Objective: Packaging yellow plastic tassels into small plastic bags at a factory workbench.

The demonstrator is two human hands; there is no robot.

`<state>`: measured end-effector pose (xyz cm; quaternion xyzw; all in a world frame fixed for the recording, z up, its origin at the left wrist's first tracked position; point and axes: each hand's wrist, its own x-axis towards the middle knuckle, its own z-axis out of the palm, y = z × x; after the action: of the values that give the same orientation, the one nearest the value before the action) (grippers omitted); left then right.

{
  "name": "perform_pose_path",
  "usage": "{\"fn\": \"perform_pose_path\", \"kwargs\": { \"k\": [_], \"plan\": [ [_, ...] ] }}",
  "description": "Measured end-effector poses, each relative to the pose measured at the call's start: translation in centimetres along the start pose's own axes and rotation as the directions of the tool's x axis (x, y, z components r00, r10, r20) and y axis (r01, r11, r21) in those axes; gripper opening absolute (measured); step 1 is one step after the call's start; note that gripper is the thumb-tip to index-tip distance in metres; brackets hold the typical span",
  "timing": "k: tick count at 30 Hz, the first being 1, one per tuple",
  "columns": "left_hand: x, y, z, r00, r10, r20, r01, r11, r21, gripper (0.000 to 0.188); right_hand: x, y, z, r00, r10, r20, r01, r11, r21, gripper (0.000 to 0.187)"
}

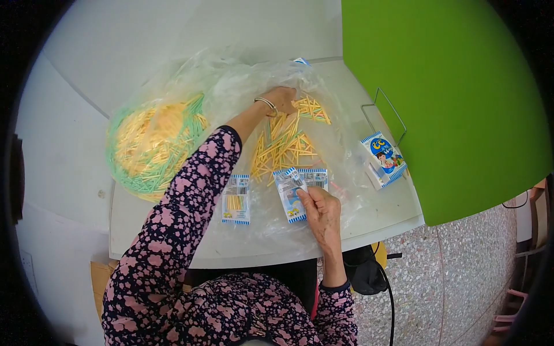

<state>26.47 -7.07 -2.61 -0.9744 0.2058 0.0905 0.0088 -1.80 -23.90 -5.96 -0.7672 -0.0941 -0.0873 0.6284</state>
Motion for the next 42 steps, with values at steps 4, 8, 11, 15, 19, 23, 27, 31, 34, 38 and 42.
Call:
{"fn": "perform_pose_path", "kwargs": {
  "k": [4, 8, 11, 15, 19, 23, 27, 31, 34, 38, 42],
  "plan": [
    [-0.4, -1.9, -1.2, 0.995, 0.100, -0.014, -0.101, 0.991, -0.087, 0.050, 0.1, -0.2, 0.2, 1.000, -0.007, 0.014, 0.007, 1.000, -0.007, 0.029],
    [-0.4, -1.8, -1.7, 0.988, -0.072, -0.133, 0.052, 0.988, -0.147, 0.052, 0.1, -0.4, 0.2, 1.000, -0.006, 0.011, 0.006, 1.000, -0.029, 0.029],
    [-1.0, 0.2, -0.8, 0.964, -0.217, -0.154, 0.212, 0.976, -0.045, 0.055, 0.0, 0.0, 0.0, 1.000, 0.025, 0.003, -0.025, 1.000, -0.005, 0.028],
    [-0.4, 0.5, 0.8, 0.962, -0.273, -0.026, 0.274, 0.953, 0.126, 0.061, 0.0, -0.6, 0.2, 1.000, 0.006, 0.010, -0.006, 1.000, 0.005, 0.029],
    [0.3, 0.4, 0.6, 0.955, -0.275, 0.108, 0.269, 0.961, 0.064, 0.046, -0.1, -0.8, 0.0, 1.000, 0.019, 0.006, -0.019, 1.000, -0.020, 0.031],
    [1.0, -1.5, 1.9, 0.969, -0.213, 0.126, 0.204, 0.975, 0.084, 0.039, 0.0, -0.6, 0.4, 1.000, -0.007, 0.017, 0.007, 1.000, 0.005, 0.031],
    [0.3, -0.6, 3.1, 0.976, -0.212, -0.056, 0.212, 0.977, -0.003, 0.032, 0.0, -0.2, 0.3, 1.000, -0.002, -0.002, 0.001, 1.000, -0.025, 0.027],
    [-0.9, 0.5, 4.1, 0.913, -0.320, -0.255, 0.240, 0.924, -0.299, 0.030, -0.1, -0.2, 0.0, 0.999, 0.000, -0.034, -0.002, 0.999, -0.048, 0.028],
    [-1.5, -3.2, 6.1, 0.903, -0.169, -0.396, 0.169, 0.985, -0.034, 0.028, 0.3, -0.7, 1.2, 1.000, -0.014, 0.020, 0.013, 1.000, 0.026, 0.033],
    [-4.9, 3.0, 4.3, 0.784, -0.298, -0.544, 0.009, 0.882, -0.471, 0.027, -0.1, -0.1, 0.0, 0.999, 0.031, -0.031, -0.031, 0.999, -0.018, 0.032],
    [-7.3, 2.7, 2.5, 0.631, -0.254, -0.733, -0.296, 0.795, -0.530, 0.016, 0.3, -0.8, 0.0, 0.994, 0.101, -0.038, -0.094, 0.985, 0.147, 0.027]
  ]
}}
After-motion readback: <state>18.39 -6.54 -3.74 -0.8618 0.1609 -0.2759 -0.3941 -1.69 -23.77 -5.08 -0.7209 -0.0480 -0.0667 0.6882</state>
